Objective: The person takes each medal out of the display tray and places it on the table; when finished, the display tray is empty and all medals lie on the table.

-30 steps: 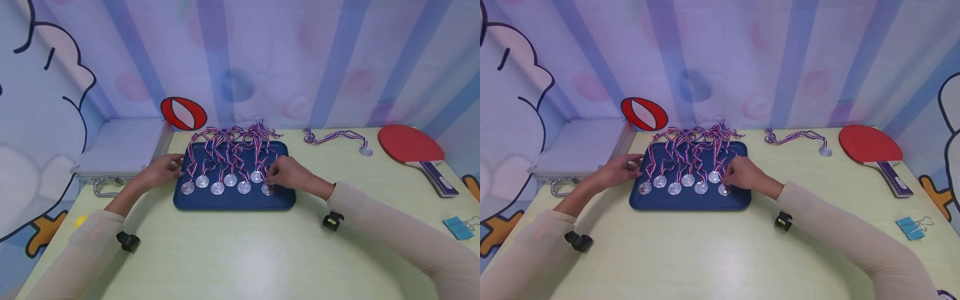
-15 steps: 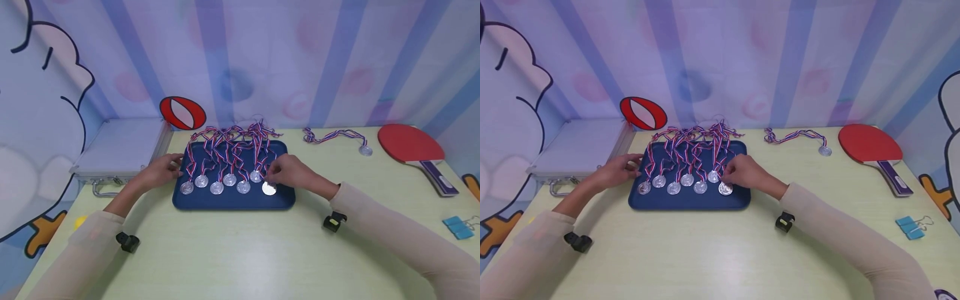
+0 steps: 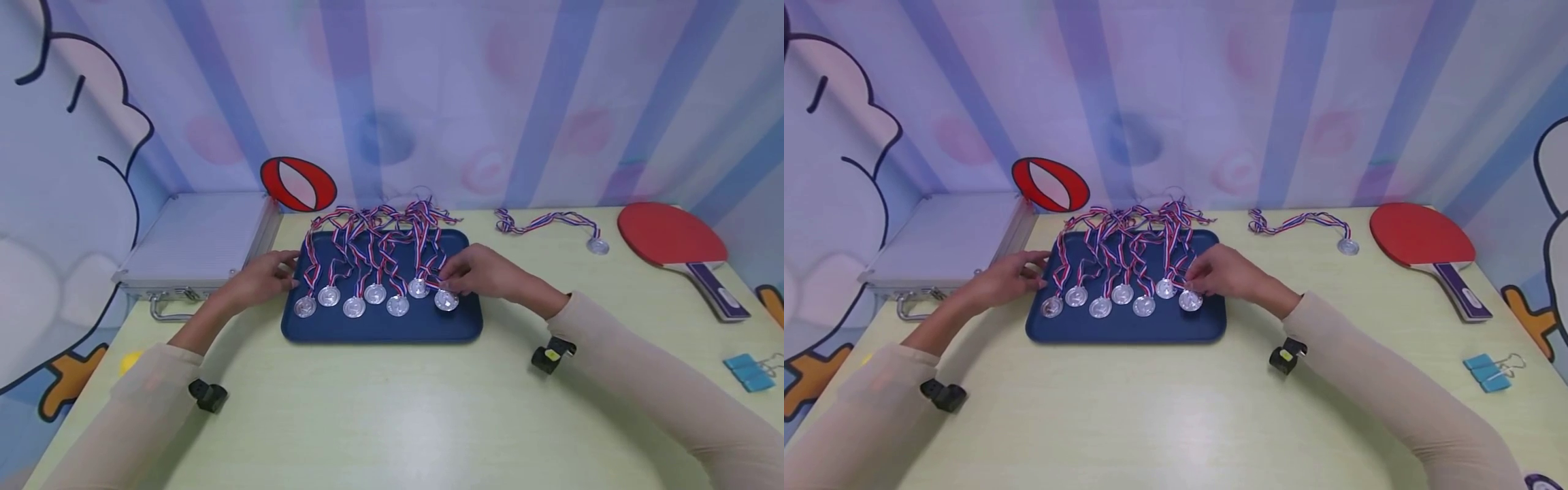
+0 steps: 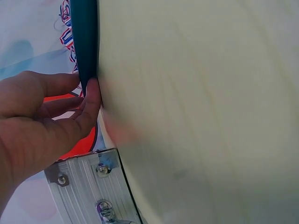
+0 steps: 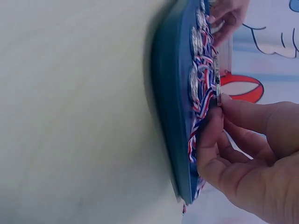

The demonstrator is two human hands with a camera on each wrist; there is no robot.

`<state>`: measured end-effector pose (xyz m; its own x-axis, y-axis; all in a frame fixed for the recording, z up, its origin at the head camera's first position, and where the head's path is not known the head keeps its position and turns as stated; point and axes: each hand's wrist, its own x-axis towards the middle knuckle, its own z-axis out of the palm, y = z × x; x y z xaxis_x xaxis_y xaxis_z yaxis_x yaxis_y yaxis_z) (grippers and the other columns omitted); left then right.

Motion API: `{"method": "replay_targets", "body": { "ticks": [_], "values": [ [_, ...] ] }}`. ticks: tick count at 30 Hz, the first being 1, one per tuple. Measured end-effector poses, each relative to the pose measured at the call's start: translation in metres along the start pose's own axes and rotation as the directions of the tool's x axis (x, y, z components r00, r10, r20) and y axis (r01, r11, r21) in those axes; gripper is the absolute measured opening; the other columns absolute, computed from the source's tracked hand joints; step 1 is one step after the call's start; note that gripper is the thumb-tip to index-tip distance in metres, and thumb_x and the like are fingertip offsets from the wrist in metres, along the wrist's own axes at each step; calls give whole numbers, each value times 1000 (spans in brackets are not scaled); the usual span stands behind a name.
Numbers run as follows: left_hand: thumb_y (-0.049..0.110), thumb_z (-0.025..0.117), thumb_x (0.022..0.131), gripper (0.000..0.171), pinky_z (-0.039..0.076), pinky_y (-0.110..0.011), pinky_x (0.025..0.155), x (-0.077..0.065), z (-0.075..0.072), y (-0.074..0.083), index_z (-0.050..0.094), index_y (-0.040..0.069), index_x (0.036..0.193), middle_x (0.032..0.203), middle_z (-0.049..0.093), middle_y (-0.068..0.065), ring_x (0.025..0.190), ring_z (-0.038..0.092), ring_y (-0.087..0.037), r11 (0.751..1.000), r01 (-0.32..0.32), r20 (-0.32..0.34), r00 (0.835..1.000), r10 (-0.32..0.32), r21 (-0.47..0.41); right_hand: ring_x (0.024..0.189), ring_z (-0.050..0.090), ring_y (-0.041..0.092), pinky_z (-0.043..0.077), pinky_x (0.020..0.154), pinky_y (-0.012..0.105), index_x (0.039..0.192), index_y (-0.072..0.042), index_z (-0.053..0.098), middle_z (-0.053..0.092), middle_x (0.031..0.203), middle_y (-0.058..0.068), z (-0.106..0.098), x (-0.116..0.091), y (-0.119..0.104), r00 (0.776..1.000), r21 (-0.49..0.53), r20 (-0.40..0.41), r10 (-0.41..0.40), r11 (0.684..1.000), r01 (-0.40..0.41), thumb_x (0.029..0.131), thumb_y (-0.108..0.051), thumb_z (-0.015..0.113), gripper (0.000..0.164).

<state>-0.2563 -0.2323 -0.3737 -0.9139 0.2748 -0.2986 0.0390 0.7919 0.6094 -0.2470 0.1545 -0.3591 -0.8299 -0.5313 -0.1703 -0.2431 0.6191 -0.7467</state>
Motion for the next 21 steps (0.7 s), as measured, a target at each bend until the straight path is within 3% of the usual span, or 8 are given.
{"method": "replay_targets", "body": {
  "ticks": [5, 13, 21],
  "values": [
    [6, 53, 92, 58, 50, -42, 92, 0, 0, 1, 29, 1, 144, 129, 45, -21, 113, 52, -35, 1000, 7, -1, 1000, -7, 5, 74, 60, 19, 52, 71, 37, 96, -5, 70, 66, 83, 7, -12, -2, 2, 999, 40, -43, 32, 999, -30, 87, -18, 63, 17],
    [7, 52, 92, 58, 50, -41, 91, 1, 0, 1, 28, 2, 145, 129, 46, -20, 113, 52, -34, 999, 24, 3, 1000, -24, 23, 84, 65, 19, 53, 82, 41, 104, -3, 66, 67, 97, 13, -38, -5, 7, 986, 90, -150, 68, 994, -55, 90, -19, 60, 22],
    [7, 52, 92, 58, 49, -43, 93, 0, 1, 3, 28, 2, 145, 129, 46, -21, 114, 51, -35, 1000, 18, -1, 1000, -18, 22, 94, 64, 29, 48, 88, 46, 108, -7, 65, 66, 104, 12, -62, -6, 17, 942, 118, -299, 150, 986, -120, 90, -28, 60, 29]
  ]
}}
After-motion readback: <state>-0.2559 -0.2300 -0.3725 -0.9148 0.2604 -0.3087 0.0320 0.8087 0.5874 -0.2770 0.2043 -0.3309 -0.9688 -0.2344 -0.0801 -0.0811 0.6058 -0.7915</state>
